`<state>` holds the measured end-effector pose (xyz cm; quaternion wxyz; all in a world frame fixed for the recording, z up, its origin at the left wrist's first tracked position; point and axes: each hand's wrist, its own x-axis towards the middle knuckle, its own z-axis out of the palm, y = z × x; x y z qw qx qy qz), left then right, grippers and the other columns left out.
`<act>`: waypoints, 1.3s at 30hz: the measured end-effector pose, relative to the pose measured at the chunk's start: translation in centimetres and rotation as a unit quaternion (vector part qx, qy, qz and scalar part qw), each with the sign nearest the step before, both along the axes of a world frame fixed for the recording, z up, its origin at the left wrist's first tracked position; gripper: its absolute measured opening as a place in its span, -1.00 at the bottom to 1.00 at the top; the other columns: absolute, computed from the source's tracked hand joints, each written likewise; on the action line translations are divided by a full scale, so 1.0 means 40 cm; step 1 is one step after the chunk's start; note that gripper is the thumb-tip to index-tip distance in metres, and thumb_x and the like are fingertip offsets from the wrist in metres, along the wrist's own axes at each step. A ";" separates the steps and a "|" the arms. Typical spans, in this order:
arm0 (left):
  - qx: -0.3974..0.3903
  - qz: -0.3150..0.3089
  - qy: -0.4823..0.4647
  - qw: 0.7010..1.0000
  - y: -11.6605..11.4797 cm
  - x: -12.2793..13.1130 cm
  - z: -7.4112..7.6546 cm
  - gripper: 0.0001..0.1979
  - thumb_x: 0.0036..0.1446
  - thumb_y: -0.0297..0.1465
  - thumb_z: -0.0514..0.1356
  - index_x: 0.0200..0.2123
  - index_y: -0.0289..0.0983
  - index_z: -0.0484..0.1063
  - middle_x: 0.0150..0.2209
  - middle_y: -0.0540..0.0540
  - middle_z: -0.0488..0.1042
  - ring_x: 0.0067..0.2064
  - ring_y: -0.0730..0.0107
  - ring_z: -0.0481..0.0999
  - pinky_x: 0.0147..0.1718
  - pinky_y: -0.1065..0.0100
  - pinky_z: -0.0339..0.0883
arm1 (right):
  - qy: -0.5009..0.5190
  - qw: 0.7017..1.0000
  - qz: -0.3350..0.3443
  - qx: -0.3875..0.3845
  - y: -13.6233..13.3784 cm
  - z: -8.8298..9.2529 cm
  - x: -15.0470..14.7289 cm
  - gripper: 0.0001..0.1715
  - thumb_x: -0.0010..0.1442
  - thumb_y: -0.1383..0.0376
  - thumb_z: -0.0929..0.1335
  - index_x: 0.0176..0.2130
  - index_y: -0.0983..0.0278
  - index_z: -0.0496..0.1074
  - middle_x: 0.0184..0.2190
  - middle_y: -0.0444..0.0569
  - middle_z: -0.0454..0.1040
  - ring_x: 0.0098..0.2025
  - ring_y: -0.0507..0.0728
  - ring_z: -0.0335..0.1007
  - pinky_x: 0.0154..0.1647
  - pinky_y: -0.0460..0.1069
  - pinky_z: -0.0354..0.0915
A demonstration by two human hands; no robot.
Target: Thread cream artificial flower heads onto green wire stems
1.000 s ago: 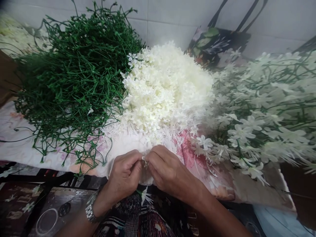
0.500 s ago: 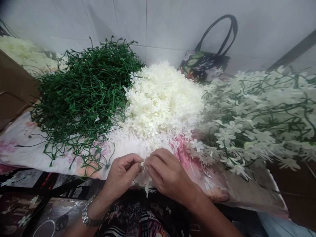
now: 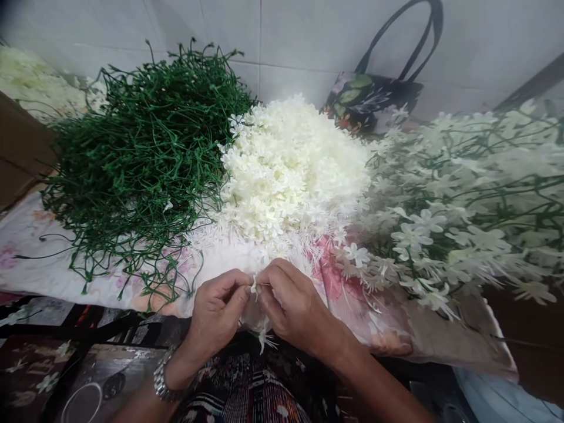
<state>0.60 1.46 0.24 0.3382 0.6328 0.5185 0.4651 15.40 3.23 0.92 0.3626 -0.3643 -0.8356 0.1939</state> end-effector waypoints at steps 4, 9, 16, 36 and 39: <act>0.002 0.010 0.005 1.000 0.002 0.000 -0.002 -0.81 -0.03 -0.58 0.02 -0.58 -0.30 0.34 -0.65 0.06 0.29 -0.61 0.54 0.24 -0.61 0.52 0.12 | -0.006 1.000 0.007 0.001 0.003 -0.004 -0.008 -0.82 0.16 0.52 0.18 -0.39 0.31 0.25 -0.50 -0.07 0.27 -0.43 0.03 0.23 -0.44 -0.08 0.24; -0.008 0.007 0.010 1.000 0.004 -0.002 -0.005 -0.81 -0.01 -0.58 0.02 -0.58 -0.30 0.33 -0.65 0.06 0.27 -0.59 0.54 0.24 -0.60 0.51 0.14 | 0.001 1.000 0.017 -0.004 0.009 0.000 -0.010 -0.82 0.17 0.52 0.18 -0.37 0.30 0.25 -0.50 -0.09 0.27 -0.44 0.01 0.22 -0.46 -0.09 0.23; 0.022 -0.004 0.037 0.999 0.005 0.001 -0.004 -0.79 -0.01 -0.59 0.00 -0.59 -0.29 0.32 -0.65 0.05 0.28 -0.59 0.52 0.26 -0.59 0.49 0.14 | -0.050 0.999 0.013 -0.015 0.012 0.011 -0.002 -0.81 0.19 0.50 0.18 -0.40 0.28 0.24 -0.51 -0.09 0.27 -0.44 0.02 0.21 -0.45 -0.08 0.23; -0.133 -0.011 -0.191 0.973 -0.006 -0.019 0.006 -0.88 -0.02 -0.42 0.09 -0.55 -0.30 0.33 -0.66 0.06 0.26 -0.62 0.55 0.21 -0.64 0.53 0.12 | -0.019 1.000 -0.016 -0.003 0.004 0.071 0.024 -0.83 0.17 0.36 0.29 -0.16 0.26 0.32 -0.30 0.01 0.40 -0.25 0.10 0.36 -0.28 -0.01 0.34; -0.113 0.006 -0.185 0.976 -0.015 -0.024 0.006 -0.90 -0.02 -0.40 0.11 -0.52 -0.30 0.35 -0.66 0.06 0.27 -0.64 0.54 0.23 -0.64 0.51 0.14 | 0.000 1.000 -0.026 0.011 -0.006 0.086 0.027 -0.82 0.17 0.34 0.29 -0.17 0.25 0.32 -0.33 0.00 0.41 -0.28 0.10 0.36 -0.32 -0.01 0.35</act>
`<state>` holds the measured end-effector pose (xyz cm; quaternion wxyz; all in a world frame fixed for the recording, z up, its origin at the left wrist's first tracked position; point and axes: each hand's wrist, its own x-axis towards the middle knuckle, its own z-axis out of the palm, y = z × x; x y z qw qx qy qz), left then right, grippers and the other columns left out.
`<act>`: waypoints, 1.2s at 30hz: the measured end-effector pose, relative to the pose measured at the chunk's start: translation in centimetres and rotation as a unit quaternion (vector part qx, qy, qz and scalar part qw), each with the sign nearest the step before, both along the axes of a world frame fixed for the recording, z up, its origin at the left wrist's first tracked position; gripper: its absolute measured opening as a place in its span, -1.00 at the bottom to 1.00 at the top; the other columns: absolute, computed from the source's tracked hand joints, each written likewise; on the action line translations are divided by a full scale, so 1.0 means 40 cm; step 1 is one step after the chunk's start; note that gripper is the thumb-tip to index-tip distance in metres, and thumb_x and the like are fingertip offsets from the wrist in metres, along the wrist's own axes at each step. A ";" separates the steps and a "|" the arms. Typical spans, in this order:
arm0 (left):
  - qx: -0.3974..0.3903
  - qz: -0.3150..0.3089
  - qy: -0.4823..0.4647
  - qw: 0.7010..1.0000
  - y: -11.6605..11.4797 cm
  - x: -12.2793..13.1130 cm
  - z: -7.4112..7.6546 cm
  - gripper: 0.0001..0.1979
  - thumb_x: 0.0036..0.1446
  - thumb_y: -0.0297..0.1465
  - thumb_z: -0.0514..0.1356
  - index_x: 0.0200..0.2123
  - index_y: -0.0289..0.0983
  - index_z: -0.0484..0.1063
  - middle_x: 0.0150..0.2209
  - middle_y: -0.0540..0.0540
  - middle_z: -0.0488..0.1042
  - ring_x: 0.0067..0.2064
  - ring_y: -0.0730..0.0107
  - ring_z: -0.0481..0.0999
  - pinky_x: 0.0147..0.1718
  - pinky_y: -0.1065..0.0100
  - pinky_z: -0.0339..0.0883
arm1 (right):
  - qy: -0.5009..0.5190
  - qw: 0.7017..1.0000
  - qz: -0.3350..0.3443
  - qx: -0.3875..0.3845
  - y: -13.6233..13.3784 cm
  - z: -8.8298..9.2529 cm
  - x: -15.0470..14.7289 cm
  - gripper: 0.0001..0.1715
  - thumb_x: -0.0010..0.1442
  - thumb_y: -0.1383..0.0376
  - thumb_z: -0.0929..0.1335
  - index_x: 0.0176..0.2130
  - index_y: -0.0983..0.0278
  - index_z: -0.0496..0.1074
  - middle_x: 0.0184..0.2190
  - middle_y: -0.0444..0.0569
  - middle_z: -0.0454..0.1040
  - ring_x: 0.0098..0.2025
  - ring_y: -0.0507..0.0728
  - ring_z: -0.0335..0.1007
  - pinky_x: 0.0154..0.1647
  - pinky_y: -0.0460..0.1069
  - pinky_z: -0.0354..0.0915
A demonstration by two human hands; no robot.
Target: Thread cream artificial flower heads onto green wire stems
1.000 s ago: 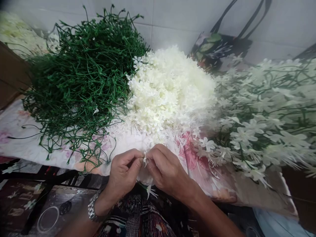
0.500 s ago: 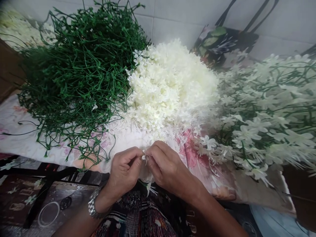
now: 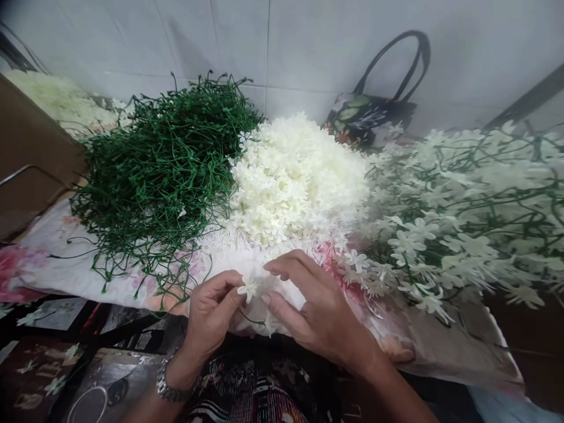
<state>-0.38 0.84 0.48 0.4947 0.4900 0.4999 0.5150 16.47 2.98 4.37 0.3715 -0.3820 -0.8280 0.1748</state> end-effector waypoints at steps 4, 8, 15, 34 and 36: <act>0.092 0.029 0.072 0.993 -0.010 -0.002 0.000 -0.90 0.05 -0.45 0.10 -0.48 -0.29 0.38 -0.60 0.05 0.29 -0.58 0.51 0.28 -0.58 0.50 0.18 | 0.003 1.000 0.018 -0.002 -0.010 0.003 -0.015 -0.80 0.13 0.37 0.31 -0.17 0.27 0.32 -0.33 0.00 0.40 -0.29 0.10 0.36 -0.31 -0.02 0.35; 0.170 0.040 0.131 0.976 -0.018 -0.001 0.006 -0.87 0.08 -0.52 0.07 -0.48 -0.28 0.36 -0.59 0.06 0.29 -0.56 0.53 0.28 -0.57 0.51 0.17 | 0.029 0.999 0.036 -0.019 -0.015 -0.002 -0.032 -0.89 0.14 0.42 0.29 -0.25 0.28 0.34 -0.40 -0.04 0.38 -0.35 0.05 0.34 -0.37 -0.05 0.32; 0.224 0.040 0.161 0.960 -0.022 0.006 0.005 -0.85 0.09 -0.55 0.06 -0.48 -0.27 0.34 -0.59 0.07 0.31 -0.57 0.54 0.29 -0.60 0.52 0.14 | 0.029 0.998 0.052 -0.001 -0.015 -0.025 -0.044 -0.87 0.18 0.46 0.23 -0.33 0.30 0.32 -0.47 -0.07 0.34 -0.41 0.03 0.29 -0.43 -0.07 0.29; 0.125 0.031 0.163 0.978 -0.004 0.012 -0.019 -0.82 0.00 -0.53 0.04 -0.59 -0.29 0.33 -0.65 0.06 0.25 -0.59 0.52 0.21 -0.59 0.49 0.08 | -0.011 0.998 0.055 0.016 0.004 -0.083 -0.048 -0.86 0.20 0.48 0.20 -0.34 0.31 0.30 -0.49 -0.06 0.30 -0.42 0.03 0.24 -0.42 -0.06 0.26; 0.062 0.010 0.078 0.995 -0.005 0.007 -0.016 -0.84 0.00 -0.48 0.07 -0.59 -0.29 0.33 -0.66 0.07 0.24 -0.61 0.53 0.20 -0.61 0.50 0.08 | -0.003 0.997 0.069 -0.020 0.002 -0.063 -0.037 -0.89 0.21 0.45 0.23 -0.29 0.31 0.32 -0.44 -0.06 0.34 -0.39 0.03 0.28 -0.40 -0.07 0.28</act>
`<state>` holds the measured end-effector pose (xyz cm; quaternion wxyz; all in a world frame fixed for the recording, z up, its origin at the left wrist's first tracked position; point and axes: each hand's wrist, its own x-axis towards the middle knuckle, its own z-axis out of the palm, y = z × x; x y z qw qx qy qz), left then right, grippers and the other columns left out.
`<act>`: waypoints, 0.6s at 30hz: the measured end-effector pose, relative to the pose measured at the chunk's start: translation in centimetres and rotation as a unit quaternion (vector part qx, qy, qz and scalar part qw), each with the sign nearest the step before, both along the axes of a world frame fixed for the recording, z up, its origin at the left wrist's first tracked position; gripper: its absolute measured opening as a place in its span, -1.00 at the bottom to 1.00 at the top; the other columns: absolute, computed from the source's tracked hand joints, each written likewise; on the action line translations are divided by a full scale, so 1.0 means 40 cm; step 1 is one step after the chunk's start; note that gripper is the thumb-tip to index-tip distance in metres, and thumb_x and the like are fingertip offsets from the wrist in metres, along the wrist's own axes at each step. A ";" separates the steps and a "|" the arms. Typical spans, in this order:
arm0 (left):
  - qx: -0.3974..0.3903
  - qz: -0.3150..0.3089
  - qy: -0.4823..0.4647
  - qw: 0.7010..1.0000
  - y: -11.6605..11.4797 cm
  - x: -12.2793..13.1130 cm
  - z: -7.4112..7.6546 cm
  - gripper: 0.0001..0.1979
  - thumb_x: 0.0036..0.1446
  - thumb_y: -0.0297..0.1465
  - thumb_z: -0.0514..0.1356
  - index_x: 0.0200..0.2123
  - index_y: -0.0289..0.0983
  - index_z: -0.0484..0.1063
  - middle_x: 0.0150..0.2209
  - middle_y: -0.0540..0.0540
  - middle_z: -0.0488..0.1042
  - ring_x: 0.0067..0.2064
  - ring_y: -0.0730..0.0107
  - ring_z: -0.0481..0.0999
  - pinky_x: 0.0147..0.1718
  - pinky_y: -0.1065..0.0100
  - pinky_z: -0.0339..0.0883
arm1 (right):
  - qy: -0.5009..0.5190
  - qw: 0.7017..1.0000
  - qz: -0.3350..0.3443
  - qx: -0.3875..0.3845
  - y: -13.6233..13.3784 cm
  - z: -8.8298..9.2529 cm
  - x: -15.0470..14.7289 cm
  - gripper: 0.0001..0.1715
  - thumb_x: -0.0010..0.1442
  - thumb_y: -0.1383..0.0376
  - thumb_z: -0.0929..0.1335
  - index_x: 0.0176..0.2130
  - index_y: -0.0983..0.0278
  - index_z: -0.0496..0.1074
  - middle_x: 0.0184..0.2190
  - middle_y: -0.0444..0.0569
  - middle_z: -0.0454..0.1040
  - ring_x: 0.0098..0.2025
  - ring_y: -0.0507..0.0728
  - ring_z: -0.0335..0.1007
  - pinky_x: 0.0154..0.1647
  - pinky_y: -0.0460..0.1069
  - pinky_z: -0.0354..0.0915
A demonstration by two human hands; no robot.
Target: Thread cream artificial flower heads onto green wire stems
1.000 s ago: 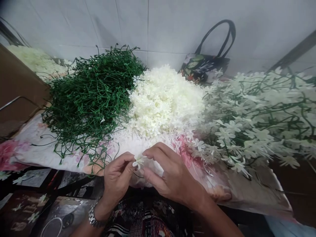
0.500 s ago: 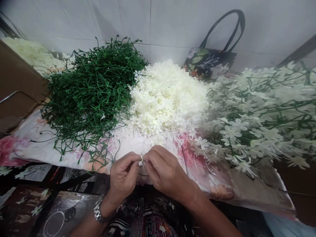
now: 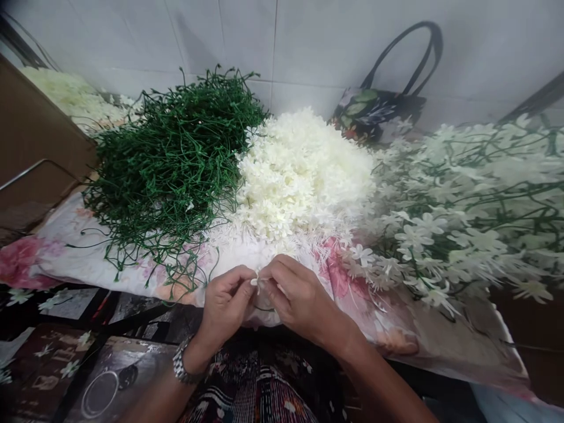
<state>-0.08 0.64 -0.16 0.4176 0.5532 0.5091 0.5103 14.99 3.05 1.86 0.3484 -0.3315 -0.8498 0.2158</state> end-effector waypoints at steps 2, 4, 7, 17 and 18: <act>-0.068 -0.019 -0.098 0.993 -0.003 -0.005 0.000 -0.85 0.00 -0.42 0.11 -0.58 -0.29 0.34 -0.66 0.07 0.26 -0.62 0.55 0.20 -0.63 0.51 0.09 | 0.008 1.000 -0.008 -0.012 -0.004 0.025 0.014 -0.91 0.20 0.40 0.26 -0.23 0.30 0.33 -0.38 -0.04 0.38 -0.33 0.03 0.33 -0.34 -0.07 0.31; -0.119 -0.022 -0.187 0.975 -0.007 -0.009 0.001 -0.85 -0.04 -0.38 0.16 -0.58 -0.31 0.36 -0.67 0.06 0.30 -0.64 0.57 0.21 -0.63 0.52 0.10 | 0.019 0.999 -0.033 0.008 -0.008 0.047 0.028 -0.89 0.18 0.36 0.29 -0.21 0.29 0.33 -0.35 -0.03 0.40 -0.30 0.04 0.35 -0.30 -0.07 0.32; -0.185 -0.017 -0.292 0.938 -0.010 -0.014 0.011 -0.84 -0.16 -0.34 0.27 -0.57 -0.32 0.39 -0.70 0.04 0.35 -0.68 0.59 0.22 -0.67 0.53 0.09 | 0.026 0.997 -0.054 0.038 -0.011 0.064 0.041 -0.91 0.17 0.36 0.30 -0.24 0.28 0.34 -0.38 -0.05 0.41 -0.32 0.03 0.35 -0.30 -0.07 0.31; -0.244 -0.064 -0.462 0.850 -0.006 -0.019 0.039 -0.74 -0.35 -0.41 0.41 -0.59 -0.33 0.39 -0.76 0.04 0.35 -0.75 0.64 0.10 -0.78 0.54 0.12 | 0.033 0.999 -0.028 0.031 -0.014 0.062 0.023 -0.90 0.15 0.44 0.29 -0.28 0.30 0.36 -0.42 -0.08 0.42 -0.37 0.00 0.36 -0.37 -0.10 0.30; -0.246 -0.061 -0.456 0.853 -0.007 -0.018 0.038 -0.75 -0.33 -0.41 0.41 -0.59 -0.33 0.39 -0.76 0.04 0.35 -0.75 0.65 0.10 -0.78 0.54 0.13 | 0.033 0.999 -0.027 0.027 -0.014 0.065 0.020 -0.90 0.15 0.45 0.29 -0.29 0.30 0.37 -0.43 -0.08 0.42 -0.38 0.00 0.36 -0.38 -0.11 0.30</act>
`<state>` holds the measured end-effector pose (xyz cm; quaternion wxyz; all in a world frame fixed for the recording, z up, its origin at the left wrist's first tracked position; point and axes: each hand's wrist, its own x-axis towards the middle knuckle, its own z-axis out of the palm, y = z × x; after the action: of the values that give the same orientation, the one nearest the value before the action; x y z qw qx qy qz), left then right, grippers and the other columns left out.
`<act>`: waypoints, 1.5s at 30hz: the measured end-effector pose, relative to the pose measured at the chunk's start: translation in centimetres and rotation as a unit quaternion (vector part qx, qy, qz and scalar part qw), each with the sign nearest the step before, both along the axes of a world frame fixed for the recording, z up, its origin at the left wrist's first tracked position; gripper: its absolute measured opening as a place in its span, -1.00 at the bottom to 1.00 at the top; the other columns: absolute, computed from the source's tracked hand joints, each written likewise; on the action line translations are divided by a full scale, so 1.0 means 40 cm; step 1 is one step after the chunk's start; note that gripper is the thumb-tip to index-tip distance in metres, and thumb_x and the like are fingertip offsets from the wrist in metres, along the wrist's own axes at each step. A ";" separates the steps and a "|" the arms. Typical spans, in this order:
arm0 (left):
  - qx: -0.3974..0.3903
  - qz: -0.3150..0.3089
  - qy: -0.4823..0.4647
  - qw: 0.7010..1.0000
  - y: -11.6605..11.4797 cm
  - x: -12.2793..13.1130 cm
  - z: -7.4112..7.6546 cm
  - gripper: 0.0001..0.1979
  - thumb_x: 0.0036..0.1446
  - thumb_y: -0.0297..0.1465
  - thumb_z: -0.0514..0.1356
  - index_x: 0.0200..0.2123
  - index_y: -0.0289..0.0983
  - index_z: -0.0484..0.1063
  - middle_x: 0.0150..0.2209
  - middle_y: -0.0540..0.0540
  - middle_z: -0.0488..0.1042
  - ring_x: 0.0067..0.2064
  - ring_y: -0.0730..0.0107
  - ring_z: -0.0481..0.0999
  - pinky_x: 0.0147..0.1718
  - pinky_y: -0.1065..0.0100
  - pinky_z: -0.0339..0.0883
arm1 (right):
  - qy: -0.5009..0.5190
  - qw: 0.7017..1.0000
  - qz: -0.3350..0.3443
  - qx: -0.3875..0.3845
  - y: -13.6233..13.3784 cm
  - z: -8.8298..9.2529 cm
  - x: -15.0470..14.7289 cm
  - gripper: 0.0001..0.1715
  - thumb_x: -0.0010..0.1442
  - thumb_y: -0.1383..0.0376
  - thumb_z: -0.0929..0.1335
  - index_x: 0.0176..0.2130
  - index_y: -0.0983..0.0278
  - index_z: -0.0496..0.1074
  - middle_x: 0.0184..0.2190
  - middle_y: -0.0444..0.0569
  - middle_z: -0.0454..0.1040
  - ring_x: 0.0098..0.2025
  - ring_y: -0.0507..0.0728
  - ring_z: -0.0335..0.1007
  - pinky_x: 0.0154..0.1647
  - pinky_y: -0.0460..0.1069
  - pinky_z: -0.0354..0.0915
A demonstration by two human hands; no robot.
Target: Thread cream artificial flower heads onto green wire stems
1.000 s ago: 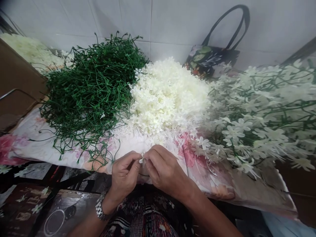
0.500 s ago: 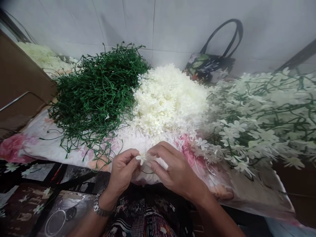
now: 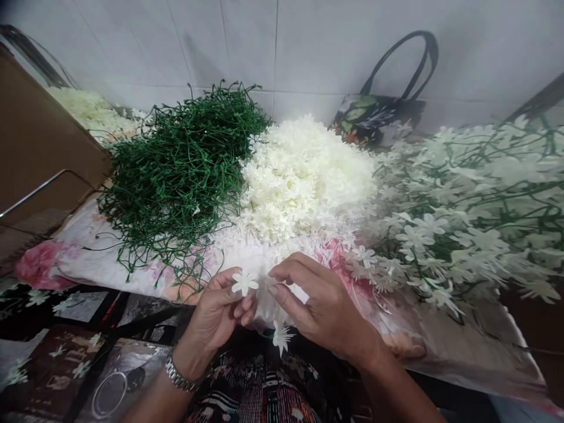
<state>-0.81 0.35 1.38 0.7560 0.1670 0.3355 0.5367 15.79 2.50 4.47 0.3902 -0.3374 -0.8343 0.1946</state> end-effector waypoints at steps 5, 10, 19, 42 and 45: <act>0.016 -0.007 0.057 0.998 -0.007 0.008 -0.006 -0.74 -0.24 -0.32 0.39 -0.58 -0.35 0.39 -0.75 0.06 0.32 -0.74 0.63 0.18 -0.75 0.56 0.09 | -0.004 1.000 0.008 -0.024 0.000 0.012 -0.017 -0.94 0.15 0.43 0.29 -0.30 0.33 0.36 -0.47 -0.09 0.39 -0.43 -0.02 0.31 -0.43 -0.11 0.27; 0.046 0.004 0.134 0.990 -0.011 0.015 -0.022 -0.77 -0.13 -0.32 0.32 -0.59 -0.34 0.37 -0.70 0.07 0.31 -0.69 0.63 0.18 -0.71 0.57 0.08 | -0.029 0.999 0.016 -0.038 0.005 0.001 -0.028 -0.96 0.14 0.42 0.29 -0.34 0.34 0.35 -0.49 -0.08 0.36 -0.44 0.01 0.29 -0.44 -0.09 0.25; 0.113 -0.010 0.247 0.962 -0.012 0.010 -0.052 -0.81 0.01 -0.38 0.18 -0.59 -0.31 0.34 -0.69 0.10 0.20 -0.65 0.62 0.10 -0.67 0.54 0.01 | 0.010 0.994 0.044 -0.105 0.012 -0.024 -0.021 -0.91 0.16 0.43 0.27 -0.37 0.31 0.36 -0.51 -0.12 0.35 -0.46 -0.03 0.27 -0.46 -0.11 0.24; 0.093 -0.014 0.361 0.928 -0.004 0.018 -0.030 -0.83 -0.06 -0.39 0.17 -0.63 -0.30 0.34 -0.72 0.10 0.15 -0.66 0.57 0.09 -0.68 0.53 0.04 | -0.071 0.997 0.020 0.003 0.015 -0.055 -0.032 -0.74 0.24 0.41 0.15 -0.43 0.33 0.31 -0.54 -0.05 0.31 -0.48 0.03 0.21 -0.49 -0.08 0.19; 0.100 -0.005 0.345 0.933 -0.002 0.021 -0.026 -0.86 -0.12 -0.37 0.26 -0.61 -0.32 0.45 -0.72 0.07 0.24 -0.65 0.54 0.18 -0.68 0.53 0.10 | -0.038 0.998 0.023 -0.037 0.016 -0.043 -0.026 -0.78 0.22 0.40 0.18 -0.40 0.33 0.35 -0.53 -0.05 0.35 -0.47 0.01 0.27 -0.47 -0.10 0.22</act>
<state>0.01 0.27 0.34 0.5753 0.4182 0.5198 0.4732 14.73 3.14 2.75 0.3413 -0.3398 -0.8480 0.2214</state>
